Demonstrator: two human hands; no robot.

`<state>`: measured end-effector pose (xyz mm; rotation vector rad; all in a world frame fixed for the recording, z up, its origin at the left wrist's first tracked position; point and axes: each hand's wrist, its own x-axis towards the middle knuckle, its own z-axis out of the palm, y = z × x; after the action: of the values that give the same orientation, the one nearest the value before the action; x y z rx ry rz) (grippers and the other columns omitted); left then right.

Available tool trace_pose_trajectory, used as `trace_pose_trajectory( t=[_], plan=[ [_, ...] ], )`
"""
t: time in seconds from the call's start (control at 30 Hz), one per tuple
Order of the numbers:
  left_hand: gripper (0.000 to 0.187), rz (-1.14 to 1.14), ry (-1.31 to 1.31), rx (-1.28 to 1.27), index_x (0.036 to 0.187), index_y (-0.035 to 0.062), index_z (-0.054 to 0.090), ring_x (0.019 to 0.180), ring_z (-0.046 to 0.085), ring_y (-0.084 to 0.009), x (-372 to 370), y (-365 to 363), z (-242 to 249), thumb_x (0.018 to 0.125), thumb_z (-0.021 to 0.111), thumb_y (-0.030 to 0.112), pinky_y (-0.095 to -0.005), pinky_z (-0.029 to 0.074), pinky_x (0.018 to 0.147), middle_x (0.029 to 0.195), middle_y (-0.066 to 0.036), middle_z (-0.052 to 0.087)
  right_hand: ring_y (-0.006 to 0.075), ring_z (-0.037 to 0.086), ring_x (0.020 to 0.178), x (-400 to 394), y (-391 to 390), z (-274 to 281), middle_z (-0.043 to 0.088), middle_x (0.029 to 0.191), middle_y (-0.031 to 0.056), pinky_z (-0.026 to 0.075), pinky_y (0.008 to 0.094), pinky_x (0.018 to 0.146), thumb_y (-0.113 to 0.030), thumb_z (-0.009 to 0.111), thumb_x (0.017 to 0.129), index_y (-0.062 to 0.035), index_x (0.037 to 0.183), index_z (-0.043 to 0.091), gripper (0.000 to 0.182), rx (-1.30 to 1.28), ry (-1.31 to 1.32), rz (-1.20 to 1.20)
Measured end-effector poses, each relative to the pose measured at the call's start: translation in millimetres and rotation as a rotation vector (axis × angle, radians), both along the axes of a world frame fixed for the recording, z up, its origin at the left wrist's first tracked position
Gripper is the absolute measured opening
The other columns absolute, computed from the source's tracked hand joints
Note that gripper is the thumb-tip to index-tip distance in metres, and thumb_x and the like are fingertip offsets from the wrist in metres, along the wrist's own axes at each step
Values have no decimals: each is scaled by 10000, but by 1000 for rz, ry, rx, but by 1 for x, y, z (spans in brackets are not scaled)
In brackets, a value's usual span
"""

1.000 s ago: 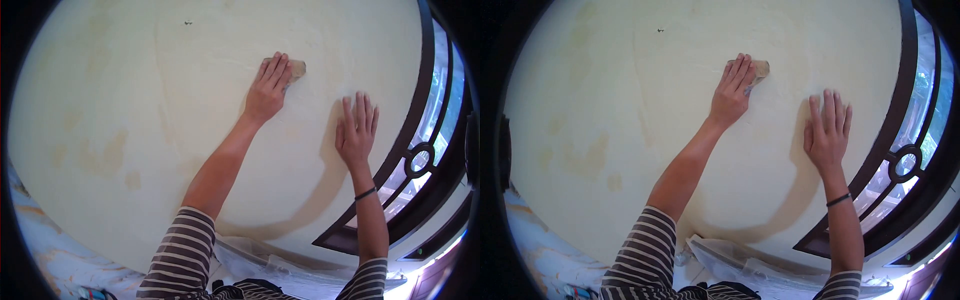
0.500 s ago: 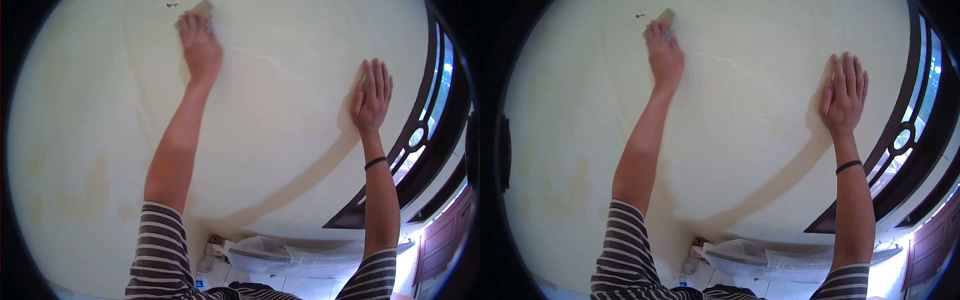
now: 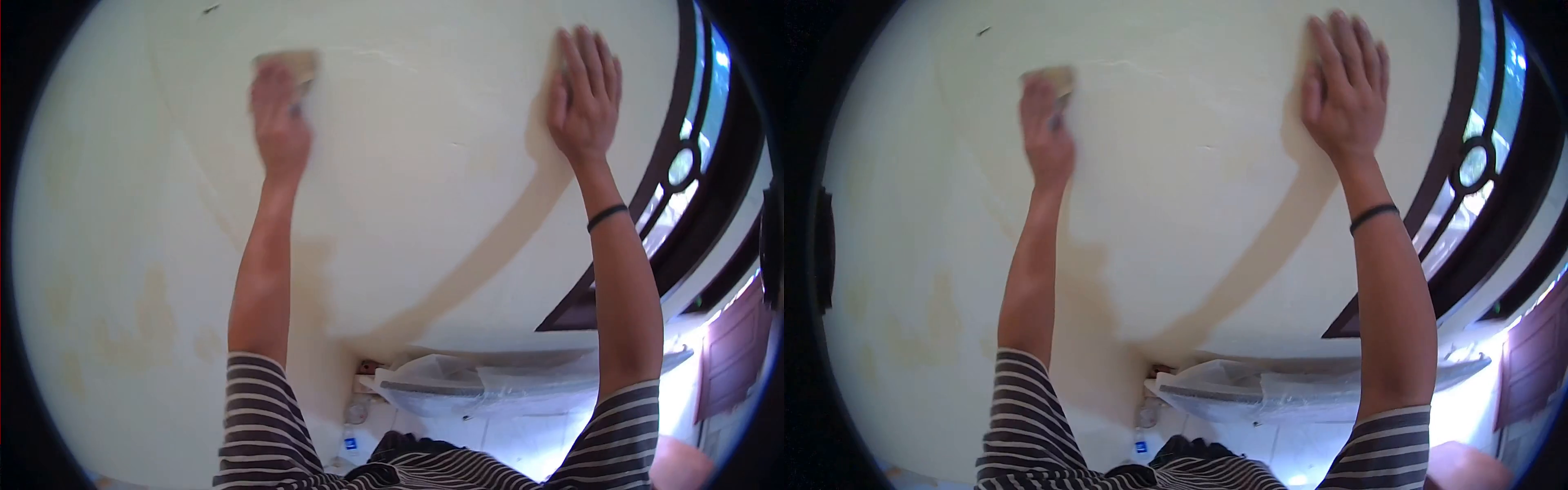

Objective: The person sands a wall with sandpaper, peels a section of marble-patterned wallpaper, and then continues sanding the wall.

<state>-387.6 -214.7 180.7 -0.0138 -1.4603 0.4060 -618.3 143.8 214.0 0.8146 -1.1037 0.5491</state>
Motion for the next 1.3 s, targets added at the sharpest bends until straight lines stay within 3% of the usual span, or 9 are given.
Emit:
trace_pose_trajectory(
  t=[0.13,0.23,0.5,0.73,0.83,0.93,1.1,1.2,1.3],
  plan=[
    [487,-53,168,249,1506,0,512,1509,389,-369,-35,36,-22,1019,527,12,-467,250,1259,1536,-209,526,332,455,1450,12,-1,0,546,1520,119,311,503,1226,-135,555,935,-121,1445,594,512,-13,-35,-34],
    [767,-134,-103,27,1551,45,470,1553,320,-359,-80,106,-41,803,517,-122,-540,165,1289,1632,-158,425,416,417,1460,27,6,2,514,1514,221,291,547,1233,-88,512,882,-12,1427,576,554,55,-104,-75],
    [620,-18,-436,-225,1408,34,625,1474,459,-375,-50,81,-77,796,607,-61,-609,288,1230,1530,-145,558,425,382,1489,18,10,2,477,1553,236,261,554,1247,-94,479,879,-5,1466,543,597,85,-131,-84],
    [559,-17,134,196,1521,1,502,1547,333,-365,-42,44,-45,964,488,-45,-552,186,1266,1586,-179,487,430,382,1487,21,11,4,473,1555,240,257,558,1248,-118,481,896,2,1465,542,585,76,-149,-76],
    [613,-126,-181,45,1501,-18,514,1532,356,-371,-82,107,-64,890,494,-61,-532,181,1287,1579,-215,473,386,399,1481,16,8,4,497,1549,191,274,528,1243,-141,502,947,-51,1469,553,533,52,-101,-80],
    [469,-163,-611,-381,1354,29,649,1475,460,-328,-95,164,-72,896,546,21,-516,378,1211,1529,-129,552,290,443,1469,-1,3,1,536,1550,64,294,482,1235,-173,555,957,-186,1476,585,520,4,-8,-34],
    [578,-83,-475,-303,1401,71,631,1496,437,-332,-68,96,-45,840,568,-53,-570,320,1234,1530,-115,559,280,442,1468,-6,3,0,540,1541,52,272,482,1252,-208,537,946,-207,1462,593,519,-1,-26,-37],
    [493,181,-143,-177,1411,20,585,1424,494,-374,-22,30,12,922,546,-22,-574,331,1211,1486,-185,568,278,438,1470,-7,4,1,535,1545,50,264,481,1259,-205,531,943,-205,1461,590,522,0,-40,-42],
    [449,24,212,396,1442,2,548,1432,462,-399,1,2,53,994,541,37,-502,327,1217,1500,-209,542,275,434,1473,-8,3,2,533,1546,50,261,478,1263,-201,530,942,-202,1460,590,521,-11,-60,-53]
  ],
)
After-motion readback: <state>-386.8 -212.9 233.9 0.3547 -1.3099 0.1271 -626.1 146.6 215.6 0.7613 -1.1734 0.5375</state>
